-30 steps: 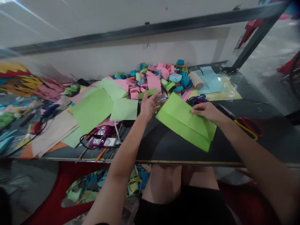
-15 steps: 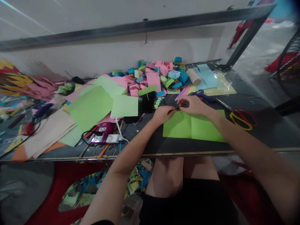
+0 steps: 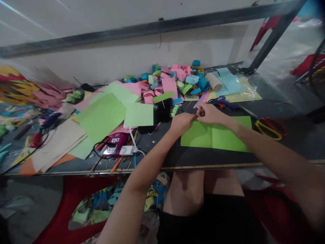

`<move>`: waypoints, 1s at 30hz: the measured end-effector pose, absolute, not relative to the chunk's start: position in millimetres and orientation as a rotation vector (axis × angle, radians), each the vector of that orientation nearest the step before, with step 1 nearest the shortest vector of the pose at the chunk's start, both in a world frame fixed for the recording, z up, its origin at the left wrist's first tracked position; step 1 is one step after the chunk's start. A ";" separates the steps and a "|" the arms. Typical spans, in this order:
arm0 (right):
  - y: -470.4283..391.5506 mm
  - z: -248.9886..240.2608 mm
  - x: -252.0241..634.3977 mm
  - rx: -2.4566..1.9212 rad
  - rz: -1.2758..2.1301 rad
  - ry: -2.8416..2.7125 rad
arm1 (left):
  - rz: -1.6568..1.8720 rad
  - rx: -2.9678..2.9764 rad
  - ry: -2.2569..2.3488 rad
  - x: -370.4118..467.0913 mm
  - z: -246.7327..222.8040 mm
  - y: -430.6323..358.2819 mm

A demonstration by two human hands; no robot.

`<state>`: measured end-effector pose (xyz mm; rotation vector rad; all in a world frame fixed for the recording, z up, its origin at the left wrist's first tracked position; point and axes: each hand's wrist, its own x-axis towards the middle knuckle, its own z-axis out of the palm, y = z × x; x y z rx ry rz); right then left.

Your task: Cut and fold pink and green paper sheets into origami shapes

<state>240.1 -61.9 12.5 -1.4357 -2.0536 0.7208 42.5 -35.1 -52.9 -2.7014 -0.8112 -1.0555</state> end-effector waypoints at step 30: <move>-96.0 21.2 368.7 -1.785 1.056 -2.091 | -1.242 -2.669 -0.669 34.4 -47.8 -28.8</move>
